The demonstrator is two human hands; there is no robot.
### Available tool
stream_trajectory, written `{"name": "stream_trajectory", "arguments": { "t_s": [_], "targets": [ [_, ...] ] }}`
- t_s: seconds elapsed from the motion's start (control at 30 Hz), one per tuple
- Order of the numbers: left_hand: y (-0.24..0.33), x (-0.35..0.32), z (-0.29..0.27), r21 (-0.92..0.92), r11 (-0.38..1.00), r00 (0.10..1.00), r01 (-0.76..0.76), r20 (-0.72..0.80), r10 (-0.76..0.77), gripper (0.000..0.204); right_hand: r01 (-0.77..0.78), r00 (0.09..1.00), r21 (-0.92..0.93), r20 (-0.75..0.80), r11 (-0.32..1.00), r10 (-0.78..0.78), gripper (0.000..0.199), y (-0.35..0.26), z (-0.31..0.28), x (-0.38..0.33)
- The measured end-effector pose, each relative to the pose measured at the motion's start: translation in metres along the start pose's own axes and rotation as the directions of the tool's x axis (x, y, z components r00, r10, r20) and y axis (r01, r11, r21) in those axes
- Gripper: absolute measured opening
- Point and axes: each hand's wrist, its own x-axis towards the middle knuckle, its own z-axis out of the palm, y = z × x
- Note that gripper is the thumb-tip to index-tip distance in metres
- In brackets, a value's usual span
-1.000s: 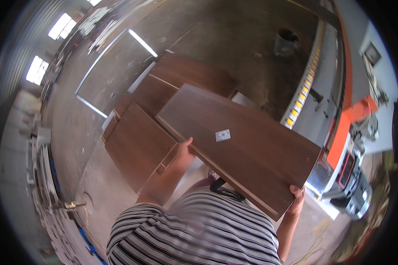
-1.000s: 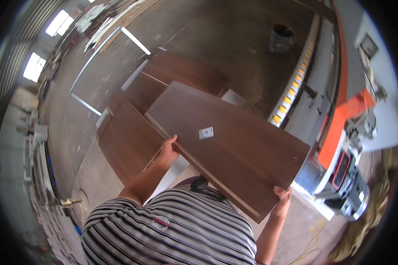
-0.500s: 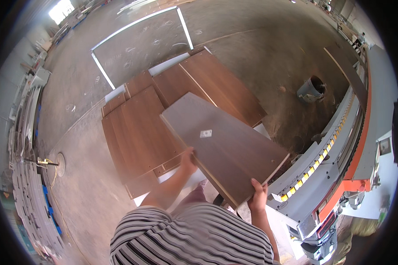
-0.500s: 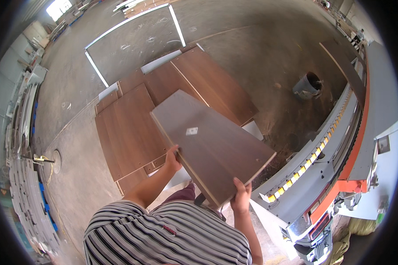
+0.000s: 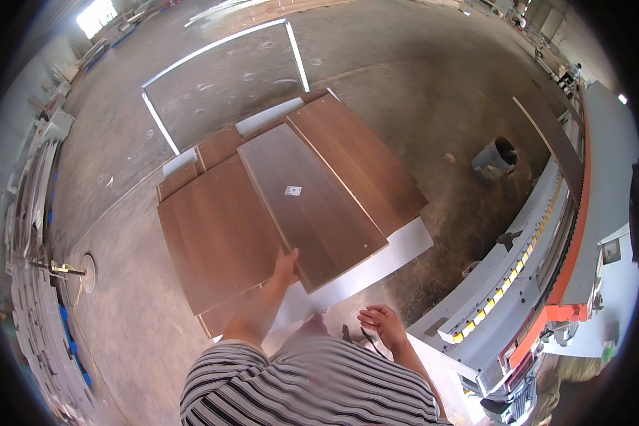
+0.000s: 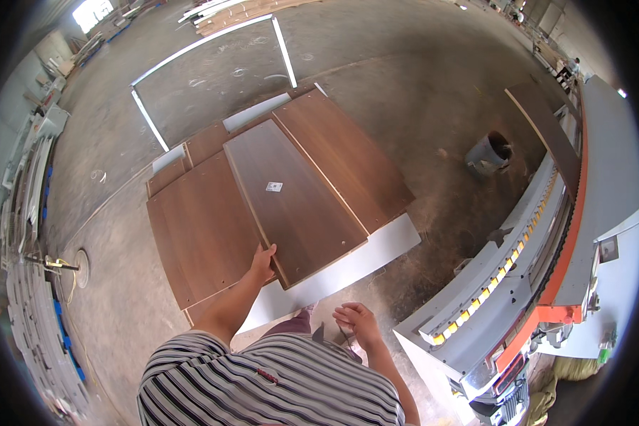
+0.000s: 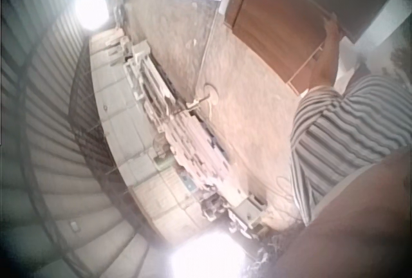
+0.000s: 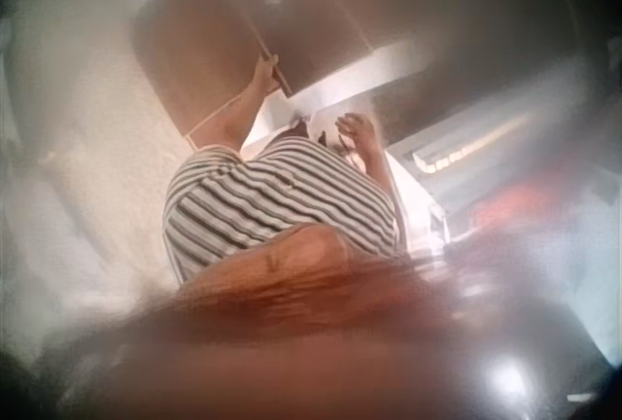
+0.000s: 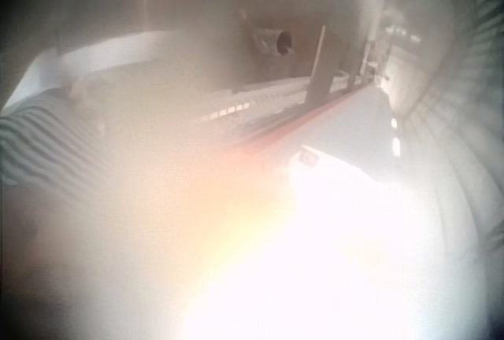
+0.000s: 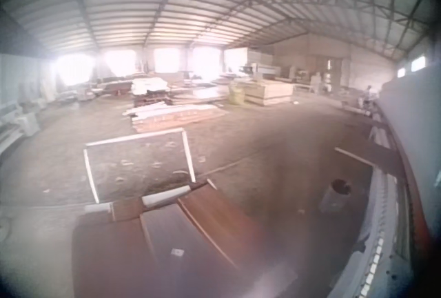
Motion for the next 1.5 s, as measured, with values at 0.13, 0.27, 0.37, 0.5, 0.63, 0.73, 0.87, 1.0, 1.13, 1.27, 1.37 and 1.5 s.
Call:
{"name": "stream_trajectory", "arguments": {
  "t_s": [0.13,0.27,0.37,0.5,0.63,0.73,0.87,1.0,1.13,1.27,1.37,1.5],
  "targets": [
    [0.011,0.021,0.004,0.579,0.771,0.955,0.264,-0.269,-0.124,0.074,-0.052,0.991,-0.068,-0.130,0.996,0.043,0.024,0.014,-0.014,-0.008],
    [-0.004,0.043,-0.018,0.911,0.381,0.986,0.157,-0.125,-0.106,0.069,-0.069,0.984,-0.031,-0.165,0.997,0.063,0.024,0.040,-0.028,-0.021],
    [-0.064,0.050,-0.078,0.874,0.486,0.989,-0.011,0.079,-0.121,0.054,-0.089,0.987,0.016,-0.134,0.996,0.090,0.023,0.041,-0.036,-0.037],
    [-0.115,0.040,-0.118,0.904,0.408,0.867,0.131,0.095,-0.489,0.012,-0.018,0.990,-0.098,-0.138,0.995,0.004,0.025,0.021,-0.056,-0.053],
    [-0.125,-0.006,-0.060,0.977,0.170,0.752,-0.127,0.206,-0.626,0.015,0.149,0.969,-0.103,-0.181,0.983,-0.166,0.022,0.013,-0.089,-0.083],
    [-0.134,-0.024,-0.028,0.716,-0.078,0.585,-0.694,0.498,-0.640,0.014,0.192,0.951,-0.130,-0.222,0.973,-0.217,0.021,0.018,-0.114,-0.099],
    [-0.111,-0.048,0.030,0.432,0.061,0.286,-0.900,0.689,-0.666,0.012,0.212,0.923,-0.111,-0.302,0.971,-0.236,0.020,0.042,-0.140,-0.113],
    [-0.127,-0.024,0.034,0.507,0.049,0.310,-0.860,0.596,-0.741,0.018,0.235,0.893,-0.023,-0.390,0.972,-0.225,0.017,0.079,-0.163,-0.133],
    [-0.140,-0.012,0.029,0.764,0.006,0.466,-0.645,0.399,-0.790,0.018,0.180,0.844,-0.114,-0.492,0.977,-0.213,0.015,0.108,-0.181,-0.144],
    [-0.149,-0.043,0.053,0.765,-0.090,0.569,-0.638,0.389,-0.725,0.019,0.159,0.814,-0.036,-0.561,0.987,-0.152,0.014,0.144,-0.203,-0.144],
    [-0.156,-0.054,0.058,0.772,-0.116,0.611,-0.625,0.390,-0.689,0.020,0.153,0.798,0.054,-0.596,0.987,-0.091,0.014,0.172,-0.221,-0.139],
    [-0.158,-0.066,0.055,0.793,-0.140,0.651,-0.593,0.370,-0.663,0.020,0.147,0.798,0.046,-0.596,0.988,-0.091,0.015,0.191,-0.237,-0.141]
  ]
}}
